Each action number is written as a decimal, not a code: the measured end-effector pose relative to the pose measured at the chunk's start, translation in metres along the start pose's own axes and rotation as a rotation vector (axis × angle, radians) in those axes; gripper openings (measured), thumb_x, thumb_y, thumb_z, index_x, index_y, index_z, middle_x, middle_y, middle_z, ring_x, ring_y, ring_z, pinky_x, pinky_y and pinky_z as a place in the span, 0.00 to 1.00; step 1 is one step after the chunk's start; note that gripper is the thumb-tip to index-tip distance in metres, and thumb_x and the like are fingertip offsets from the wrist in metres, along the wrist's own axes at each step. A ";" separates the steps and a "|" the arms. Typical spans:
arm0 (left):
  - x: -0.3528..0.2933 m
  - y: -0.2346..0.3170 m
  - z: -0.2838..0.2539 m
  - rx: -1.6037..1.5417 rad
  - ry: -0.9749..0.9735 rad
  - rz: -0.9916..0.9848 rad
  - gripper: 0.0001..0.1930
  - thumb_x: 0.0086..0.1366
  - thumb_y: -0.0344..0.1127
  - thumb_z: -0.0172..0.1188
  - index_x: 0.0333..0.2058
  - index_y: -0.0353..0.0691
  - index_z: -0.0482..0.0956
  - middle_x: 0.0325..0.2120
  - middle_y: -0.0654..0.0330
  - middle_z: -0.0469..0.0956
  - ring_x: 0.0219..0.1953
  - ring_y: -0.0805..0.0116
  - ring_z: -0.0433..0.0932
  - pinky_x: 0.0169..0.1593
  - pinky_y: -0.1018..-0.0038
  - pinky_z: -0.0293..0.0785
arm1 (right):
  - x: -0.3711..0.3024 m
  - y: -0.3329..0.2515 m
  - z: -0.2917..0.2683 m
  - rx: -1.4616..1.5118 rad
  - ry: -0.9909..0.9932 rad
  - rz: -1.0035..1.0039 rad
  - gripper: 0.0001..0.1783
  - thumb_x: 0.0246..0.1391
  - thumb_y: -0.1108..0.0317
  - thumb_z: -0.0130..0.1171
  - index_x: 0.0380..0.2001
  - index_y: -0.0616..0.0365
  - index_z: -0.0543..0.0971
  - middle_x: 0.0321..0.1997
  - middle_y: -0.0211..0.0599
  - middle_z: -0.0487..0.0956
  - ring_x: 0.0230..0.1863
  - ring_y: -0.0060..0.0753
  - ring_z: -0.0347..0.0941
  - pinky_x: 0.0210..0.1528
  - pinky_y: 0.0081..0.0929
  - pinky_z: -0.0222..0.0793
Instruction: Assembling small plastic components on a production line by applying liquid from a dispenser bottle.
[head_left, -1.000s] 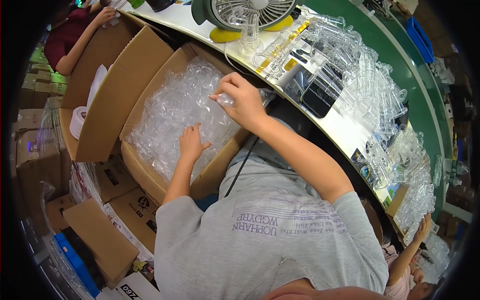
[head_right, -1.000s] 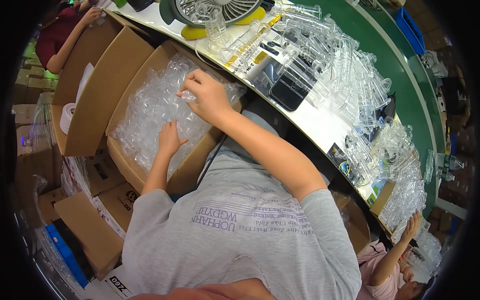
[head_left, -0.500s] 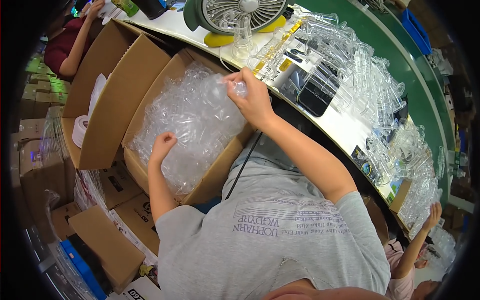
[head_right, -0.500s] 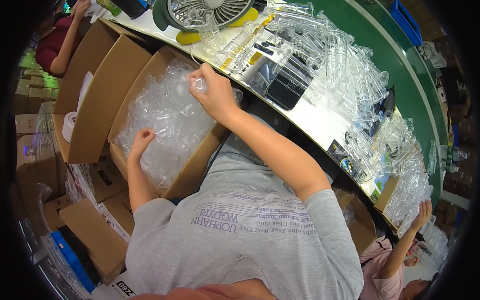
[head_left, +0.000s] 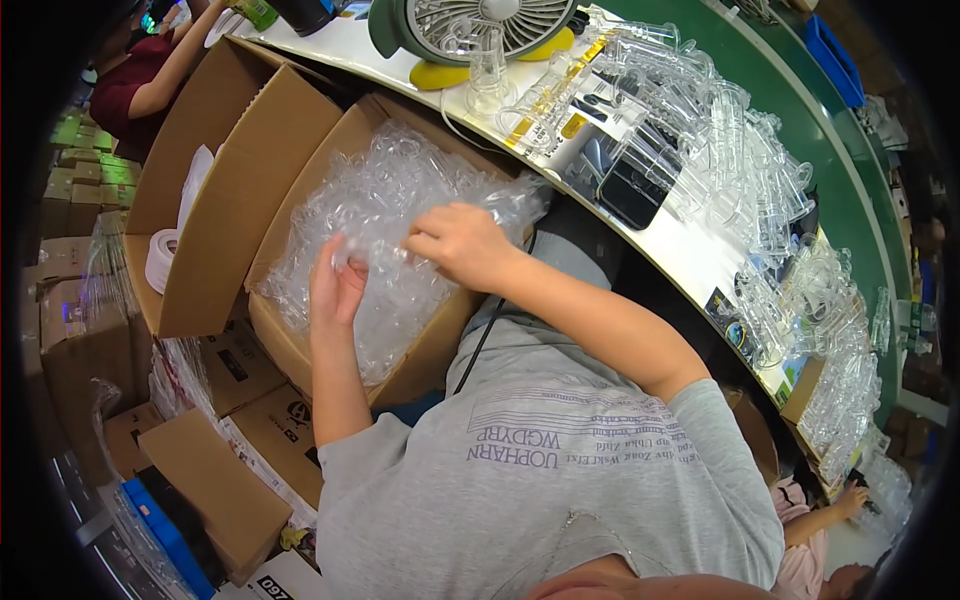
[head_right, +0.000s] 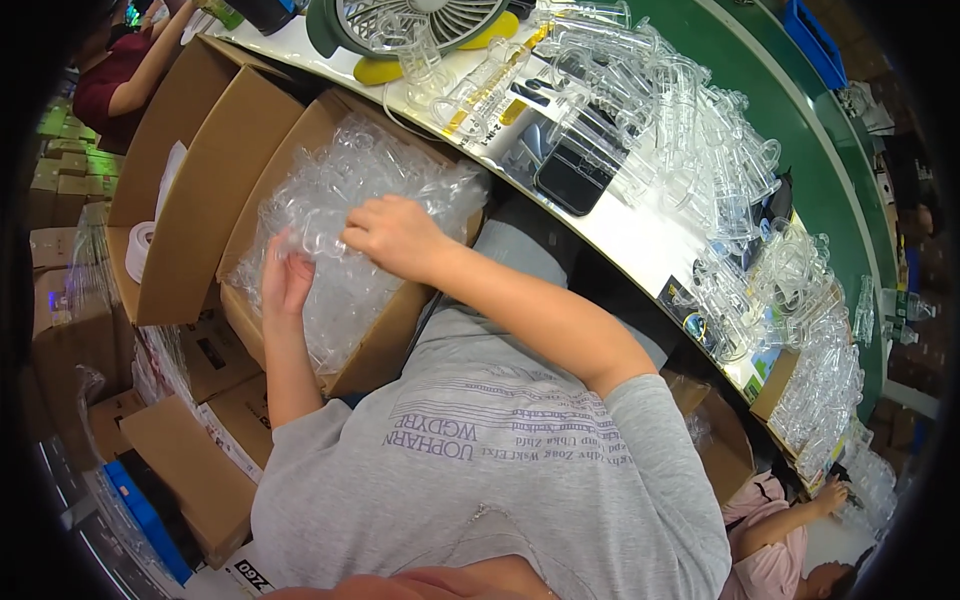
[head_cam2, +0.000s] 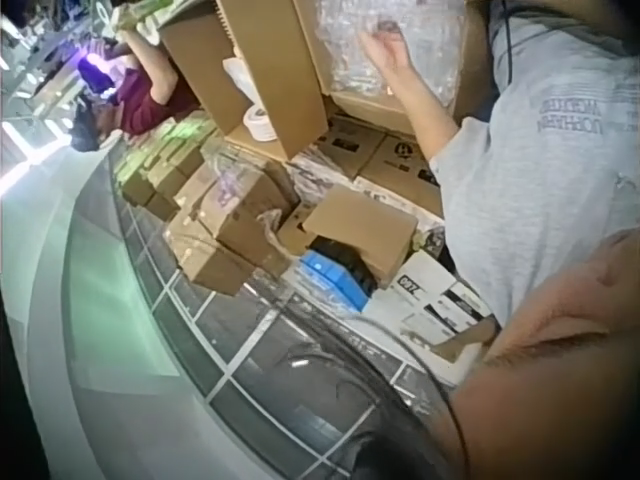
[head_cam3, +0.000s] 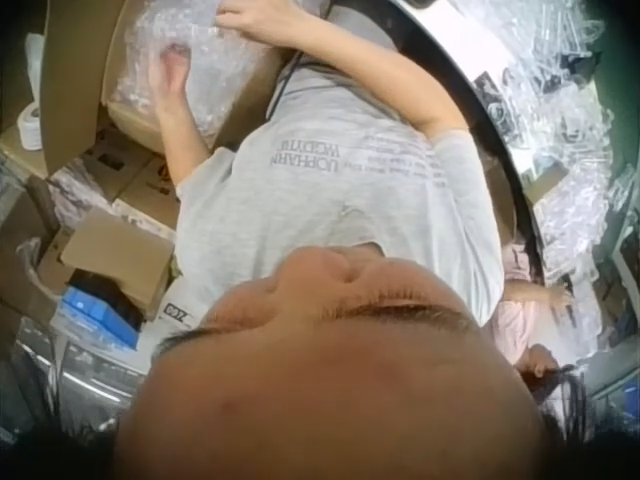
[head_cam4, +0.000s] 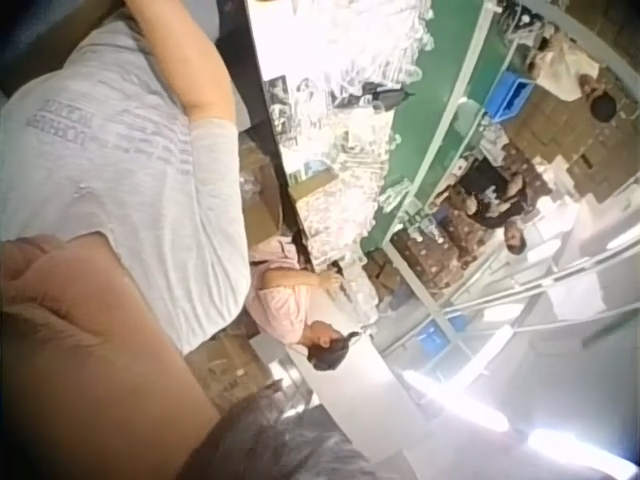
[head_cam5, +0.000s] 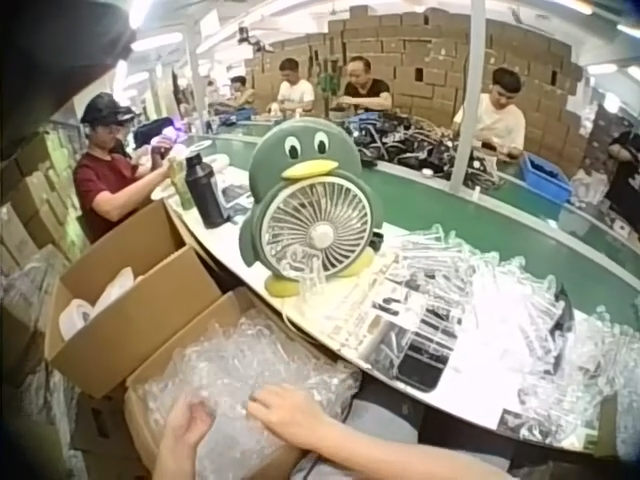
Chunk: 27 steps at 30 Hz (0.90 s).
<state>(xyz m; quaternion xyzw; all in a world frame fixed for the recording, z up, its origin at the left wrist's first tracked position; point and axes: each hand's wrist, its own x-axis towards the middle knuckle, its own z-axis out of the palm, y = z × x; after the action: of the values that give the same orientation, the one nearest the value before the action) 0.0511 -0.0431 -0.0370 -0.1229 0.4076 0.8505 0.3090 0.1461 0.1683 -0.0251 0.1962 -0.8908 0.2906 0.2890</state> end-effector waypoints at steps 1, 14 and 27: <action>0.000 0.001 0.000 0.024 -0.168 -0.071 0.08 0.64 0.35 0.47 0.32 0.38 0.72 0.31 0.58 0.77 0.28 0.70 0.77 0.30 0.79 0.73 | -0.002 0.005 -0.003 0.013 0.001 0.028 0.14 0.32 0.71 0.62 0.30 0.47 0.78 0.28 0.28 0.73 0.32 0.33 0.72 0.31 0.28 0.68; 0.037 -0.086 -0.096 1.944 -0.362 0.341 0.17 0.50 0.41 0.63 0.35 0.35 0.77 0.28 0.49 0.79 0.34 0.54 0.78 0.40 0.63 0.72 | 0.019 0.007 -0.028 0.174 0.346 0.400 0.09 0.32 0.76 0.62 0.19 0.58 0.72 0.23 0.36 0.72 0.28 0.38 0.70 0.28 0.28 0.65; 0.011 0.035 -0.041 0.474 0.076 0.098 0.09 0.64 0.39 0.52 0.33 0.40 0.76 0.24 0.67 0.74 0.25 0.80 0.71 0.28 0.81 0.68 | 0.002 0.017 -0.014 0.302 0.137 0.379 0.15 0.29 0.83 0.57 0.26 0.57 0.70 0.28 0.33 0.71 0.35 0.41 0.71 0.38 0.32 0.68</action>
<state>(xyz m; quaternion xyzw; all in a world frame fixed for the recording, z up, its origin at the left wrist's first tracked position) 0.0194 -0.0862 -0.0466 -0.0591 0.6127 0.7397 0.2719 0.1418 0.1901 -0.0215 0.0466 -0.8365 0.4819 0.2566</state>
